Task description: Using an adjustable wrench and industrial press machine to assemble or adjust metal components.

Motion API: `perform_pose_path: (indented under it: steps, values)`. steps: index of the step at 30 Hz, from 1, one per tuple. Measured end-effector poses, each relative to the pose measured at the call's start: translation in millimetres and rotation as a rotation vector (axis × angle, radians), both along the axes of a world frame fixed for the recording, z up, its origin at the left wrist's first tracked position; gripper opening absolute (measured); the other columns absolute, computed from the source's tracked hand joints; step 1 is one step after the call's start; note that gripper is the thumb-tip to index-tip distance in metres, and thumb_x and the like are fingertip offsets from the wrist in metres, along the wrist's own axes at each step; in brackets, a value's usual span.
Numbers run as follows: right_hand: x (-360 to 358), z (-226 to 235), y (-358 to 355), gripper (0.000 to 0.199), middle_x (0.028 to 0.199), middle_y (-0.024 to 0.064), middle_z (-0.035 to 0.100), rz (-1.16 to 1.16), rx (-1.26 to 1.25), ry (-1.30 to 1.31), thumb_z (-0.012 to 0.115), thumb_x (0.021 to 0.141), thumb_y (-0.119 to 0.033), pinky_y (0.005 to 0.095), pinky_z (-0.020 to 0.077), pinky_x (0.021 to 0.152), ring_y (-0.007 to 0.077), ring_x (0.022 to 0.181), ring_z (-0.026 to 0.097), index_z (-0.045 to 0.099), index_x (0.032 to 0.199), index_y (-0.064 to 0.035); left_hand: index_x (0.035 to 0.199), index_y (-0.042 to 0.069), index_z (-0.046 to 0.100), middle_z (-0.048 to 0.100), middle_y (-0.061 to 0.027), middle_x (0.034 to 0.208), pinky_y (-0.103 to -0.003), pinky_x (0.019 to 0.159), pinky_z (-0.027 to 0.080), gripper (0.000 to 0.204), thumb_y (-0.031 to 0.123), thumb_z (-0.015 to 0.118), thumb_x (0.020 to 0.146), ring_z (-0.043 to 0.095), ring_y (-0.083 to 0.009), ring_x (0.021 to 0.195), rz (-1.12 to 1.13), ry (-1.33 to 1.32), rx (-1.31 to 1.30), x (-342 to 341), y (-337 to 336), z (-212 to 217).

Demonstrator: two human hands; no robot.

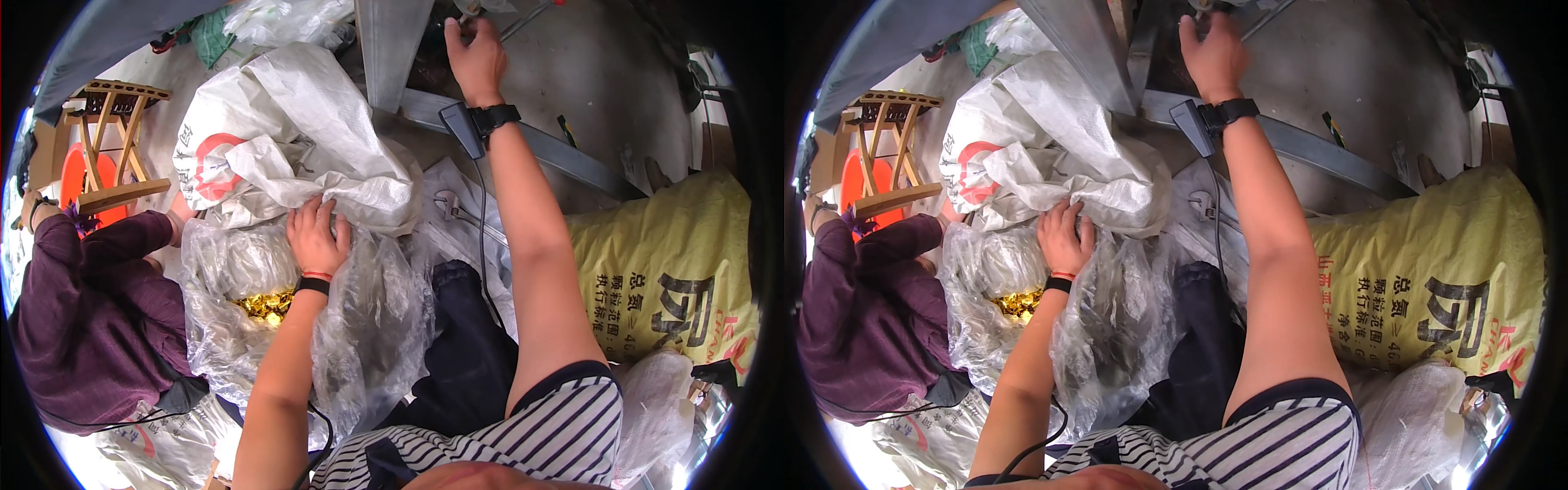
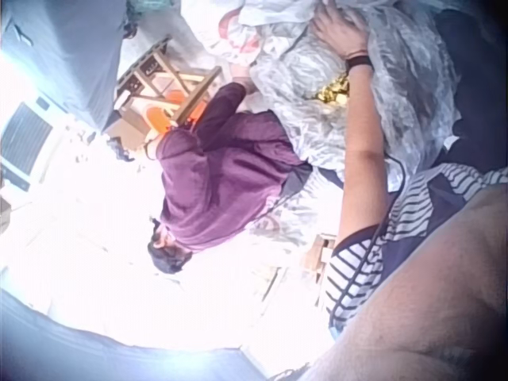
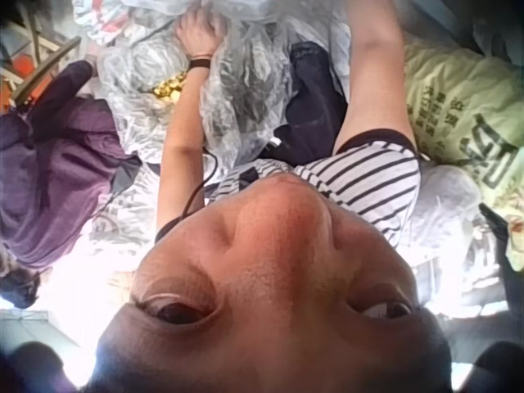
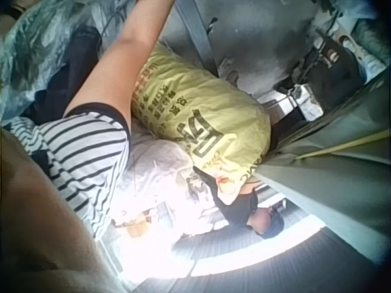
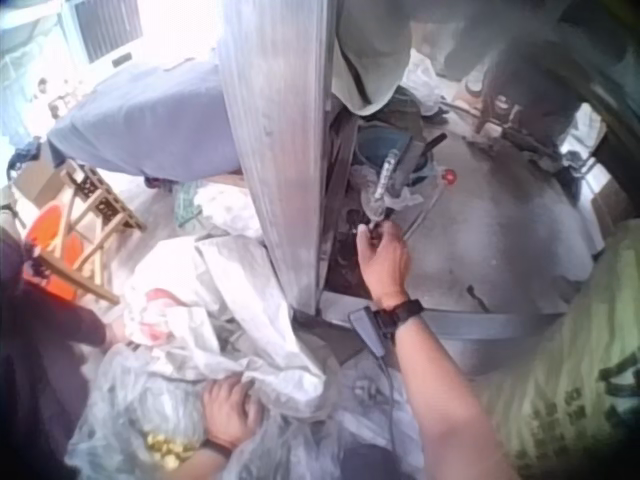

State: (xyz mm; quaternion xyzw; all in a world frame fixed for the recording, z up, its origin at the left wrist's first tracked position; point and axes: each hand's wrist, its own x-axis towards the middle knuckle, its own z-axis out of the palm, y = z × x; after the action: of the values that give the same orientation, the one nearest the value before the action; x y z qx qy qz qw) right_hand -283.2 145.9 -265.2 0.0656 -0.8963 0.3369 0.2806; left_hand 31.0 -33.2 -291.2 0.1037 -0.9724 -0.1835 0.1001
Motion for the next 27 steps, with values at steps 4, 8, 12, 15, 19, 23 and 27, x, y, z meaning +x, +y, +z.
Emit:
perform_pose_path:
  steps: [4,8,12,15,19,23,27]
  values:
    - [-1.1,3.9,-3.3,0.038,0.077,0.0082,0.067,0.040,0.022,0.027,0.064,0.080,-0.044,0.0399,0.0481,0.066,0.0297,0.070,0.064,0.062,0.086,-0.0065,0.104,0.008,0.062,0.058,-0.0115,0.112,-0.047,0.101,0.031,0.027,0.023,0.056,0.082,0.052,-0.0286,0.109,-0.009,-0.006,-0.019,0.7,-3.2,0.1]
    - [5.9,7.0,-1.4,0.037,0.075,0.0084,0.066,0.003,-0.059,-0.097,0.064,0.080,-0.042,0.0398,0.0481,0.064,0.0291,0.070,0.064,0.061,0.087,-0.0058,0.103,0.008,0.062,0.058,-0.0114,0.112,-0.047,0.101,0.031,0.027,0.023,0.056,0.082,0.052,-0.0287,0.109,-0.002,-0.005,-0.019,0.0,-1.4,1.1]
    - [-3.8,0.2,5.4,0.035,0.073,0.0095,0.066,0.091,-0.003,-0.013,0.064,0.081,-0.040,0.0397,0.0481,0.064,0.0289,0.071,0.064,0.061,0.087,-0.0049,0.102,0.008,0.062,0.058,-0.0110,0.112,-0.046,0.101,0.031,0.026,0.022,0.056,0.082,0.052,-0.0285,0.108,-0.004,0.001,-0.004,-3.8,4.2,0.5]
    - [18.8,33.3,-13.2,0.023,0.080,0.0215,0.063,0.069,-0.090,-0.232,0.059,0.084,-0.023,0.0459,0.0463,0.066,0.0405,0.078,0.060,0.059,0.086,0.0000,0.102,0.008,0.062,0.058,-0.0104,0.113,-0.046,0.101,0.030,0.027,0.023,0.056,0.080,0.052,-0.0280,0.109,0.014,-0.008,-0.009,3.1,-3.6,-0.3]
    - [-4.8,3.4,-0.8,0.031,0.074,0.0103,0.066,0.127,-0.061,-0.022,0.063,0.082,-0.035,0.0399,0.0482,0.065,0.0296,0.071,0.064,0.062,0.088,-0.0045,0.102,0.008,0.062,0.058,-0.0097,0.113,-0.047,0.102,0.029,0.028,0.024,0.057,0.079,0.051,-0.0272,0.109,0.010,0.002,0.003,-1.7,-0.3,-0.7]
    - [-7.9,2.7,0.8,0.032,0.076,0.0121,0.065,0.088,0.042,-0.013,0.063,0.081,-0.035,0.0417,0.0480,0.064,0.0321,0.075,0.063,0.059,0.089,-0.0047,0.101,0.008,0.063,0.058,-0.0097,0.113,-0.047,0.102,0.029,0.028,0.023,0.057,0.078,0.051,-0.0270,0.110,0.045,0.000,0.045,0.2,-2.8,1.5]
    - [0.7,5.4,-10.1,0.033,0.078,0.0123,0.066,0.077,0.026,-0.100,0.063,0.082,-0.035,0.0418,0.0480,0.067,0.0321,0.076,0.064,0.060,0.088,-0.0036,0.101,0.007,0.063,0.058,-0.0101,0.113,-0.047,0.103,0.028,0.029,0.023,0.057,0.078,0.051,-0.0270,0.111,0.060,0.007,0.085,5.3,-3.3,3.3]
